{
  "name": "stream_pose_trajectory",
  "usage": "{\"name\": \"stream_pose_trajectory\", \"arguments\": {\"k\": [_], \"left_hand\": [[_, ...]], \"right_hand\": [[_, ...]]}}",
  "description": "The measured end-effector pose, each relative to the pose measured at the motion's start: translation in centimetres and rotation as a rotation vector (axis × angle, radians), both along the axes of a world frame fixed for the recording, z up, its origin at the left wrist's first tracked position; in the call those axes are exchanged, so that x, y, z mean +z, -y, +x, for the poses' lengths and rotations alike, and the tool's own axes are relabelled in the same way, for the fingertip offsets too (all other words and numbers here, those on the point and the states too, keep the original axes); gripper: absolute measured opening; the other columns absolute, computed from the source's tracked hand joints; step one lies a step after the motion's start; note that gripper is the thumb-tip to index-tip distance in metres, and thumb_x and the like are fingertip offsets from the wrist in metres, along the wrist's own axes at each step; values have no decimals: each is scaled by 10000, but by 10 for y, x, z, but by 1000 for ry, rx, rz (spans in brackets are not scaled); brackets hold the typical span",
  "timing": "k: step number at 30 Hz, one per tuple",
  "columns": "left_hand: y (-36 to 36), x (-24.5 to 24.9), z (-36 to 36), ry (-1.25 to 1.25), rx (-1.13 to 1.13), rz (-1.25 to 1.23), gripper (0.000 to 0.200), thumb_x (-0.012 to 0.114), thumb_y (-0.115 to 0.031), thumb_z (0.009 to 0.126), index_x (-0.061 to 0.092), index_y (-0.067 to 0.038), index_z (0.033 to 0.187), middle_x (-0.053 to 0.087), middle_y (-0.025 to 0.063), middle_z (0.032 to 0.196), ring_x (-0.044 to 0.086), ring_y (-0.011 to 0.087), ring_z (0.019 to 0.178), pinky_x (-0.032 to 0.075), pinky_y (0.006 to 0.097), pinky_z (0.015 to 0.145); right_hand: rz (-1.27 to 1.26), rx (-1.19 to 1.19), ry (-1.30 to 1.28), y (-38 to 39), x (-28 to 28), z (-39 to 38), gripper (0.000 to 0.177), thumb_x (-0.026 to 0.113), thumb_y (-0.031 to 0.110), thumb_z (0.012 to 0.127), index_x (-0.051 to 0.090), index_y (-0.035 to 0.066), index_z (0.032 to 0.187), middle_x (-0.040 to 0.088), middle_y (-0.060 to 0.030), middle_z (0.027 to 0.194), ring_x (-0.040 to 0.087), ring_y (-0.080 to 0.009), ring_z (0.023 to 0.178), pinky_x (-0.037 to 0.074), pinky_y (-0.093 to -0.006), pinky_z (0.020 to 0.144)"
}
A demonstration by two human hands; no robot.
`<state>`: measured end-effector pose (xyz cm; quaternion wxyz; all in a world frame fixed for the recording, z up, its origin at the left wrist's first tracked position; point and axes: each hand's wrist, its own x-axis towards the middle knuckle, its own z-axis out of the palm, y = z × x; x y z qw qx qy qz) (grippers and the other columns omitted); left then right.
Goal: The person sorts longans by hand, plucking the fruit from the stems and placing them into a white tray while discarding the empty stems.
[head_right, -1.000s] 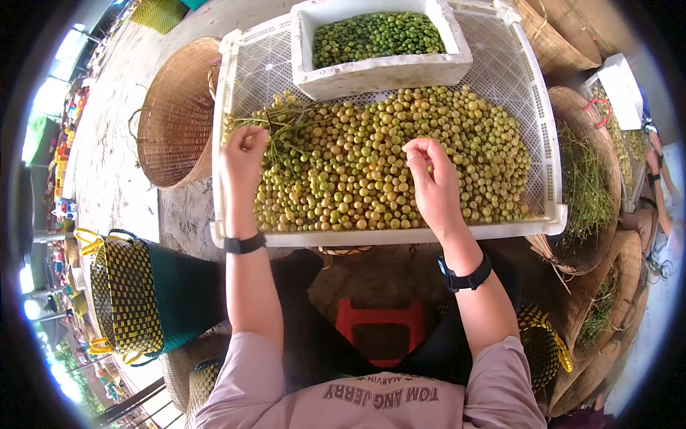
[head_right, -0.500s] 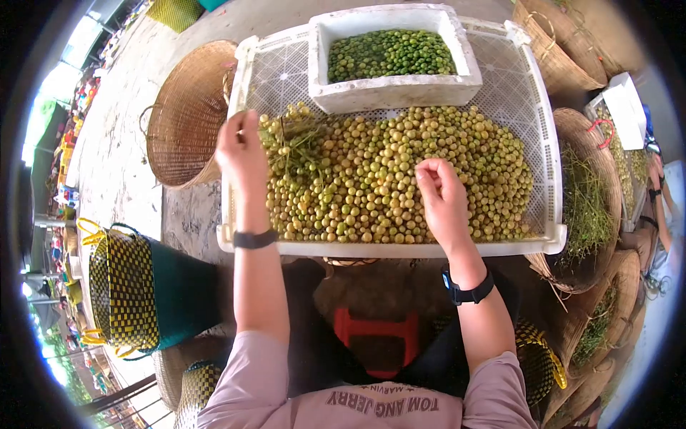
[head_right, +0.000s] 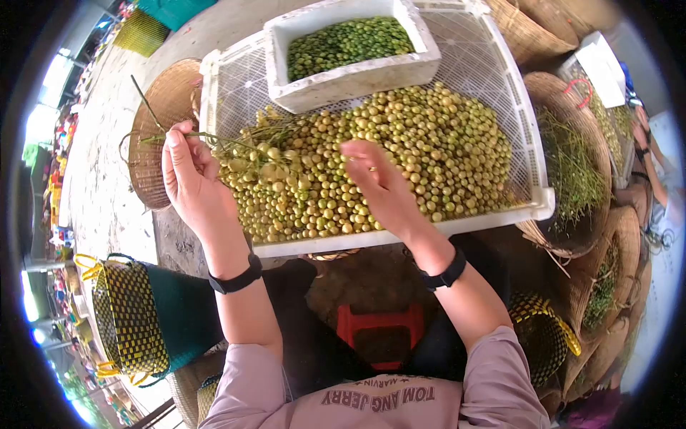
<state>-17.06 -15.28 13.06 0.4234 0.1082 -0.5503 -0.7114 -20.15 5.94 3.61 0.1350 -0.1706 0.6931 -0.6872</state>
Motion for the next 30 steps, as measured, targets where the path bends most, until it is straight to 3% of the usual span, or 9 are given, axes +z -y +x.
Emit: {"name": "stream_pose_trajectory", "arguments": {"k": [2,6,7,9,13,15,18,20,30], "left_hand": [[-16,-1,-3,54,-141,119,230,561,-276,974,628,-56,966,510,-50,759,400,21,655,253,161,496],[-41,-9,-15,93,-249,320,204,552,-265,976,627,-76,956,495,-44,727,402,27,613,271,159,473],[-41,-20,-18,95,-257,322,204,552,-265,976,627,-76,956,495,-44,727,402,27,613,271,159,473],[-40,-42,-22,244,-373,52,163,616,-243,944,653,-89,982,546,-78,751,411,9,599,276,136,502],[-62,-51,-24,396,-321,-62,208,603,-216,951,671,-61,1073,609,-72,805,445,-20,627,268,146,502],[-54,-49,-25,434,-355,109,219,592,-220,956,679,-68,1088,616,-67,829,505,-16,674,269,135,497],[-51,-48,-24,431,-406,105,220,594,-220,953,684,-64,1080,625,-51,843,530,0,692,303,138,510],[-54,-45,-22,426,-449,88,229,598,-224,951,688,-56,1077,631,-34,852,531,11,701,328,140,533],[-64,-51,-25,503,-468,182,246,620,-253,934,686,-69,1084,630,-40,862,511,15,701,293,145,517]], "right_hand": [[-193,109,193,7,6,1,468,394,439,1014,463,101,1331,544,-55,1258,539,-165,1073,443,-314,925],[-538,172,680,12,3,0,461,394,445,1012,495,84,1281,593,-58,1115,577,-94,782,476,-236,586],[-567,130,700,12,3,1,403,422,411,1011,537,81,1212,608,-7,947,510,-36,646,407,-186,510],[-465,43,628,12,8,0,369,436,386,1010,573,75,1154,594,8,909,474,-28,602,363,-179,478],[-522,-52,571,10,9,-1,388,405,425,1013,564,88,1122,600,-7,912,561,-85,729,475,-242,639],[-568,29,615,-2,-7,-12,478,312,448,1029,557,58,1153,625,-47,1073,609,-141,915,511,-315,776],[-382,32,486,-9,-22,-26,483,312,442,1031,566,53,1162,628,-54,1077,594,-129,911,497,-302,794],[-31,-137,-102,-11,-21,-30,490,310,440,1031,579,54,1170,630,-34,1038,568,-96,859,470,-258,752],[-397,27,388,-2,-2,-6,429,399,467,1009,611,95,993,533,54,808,456,-17,685,377,-150,579]]}}
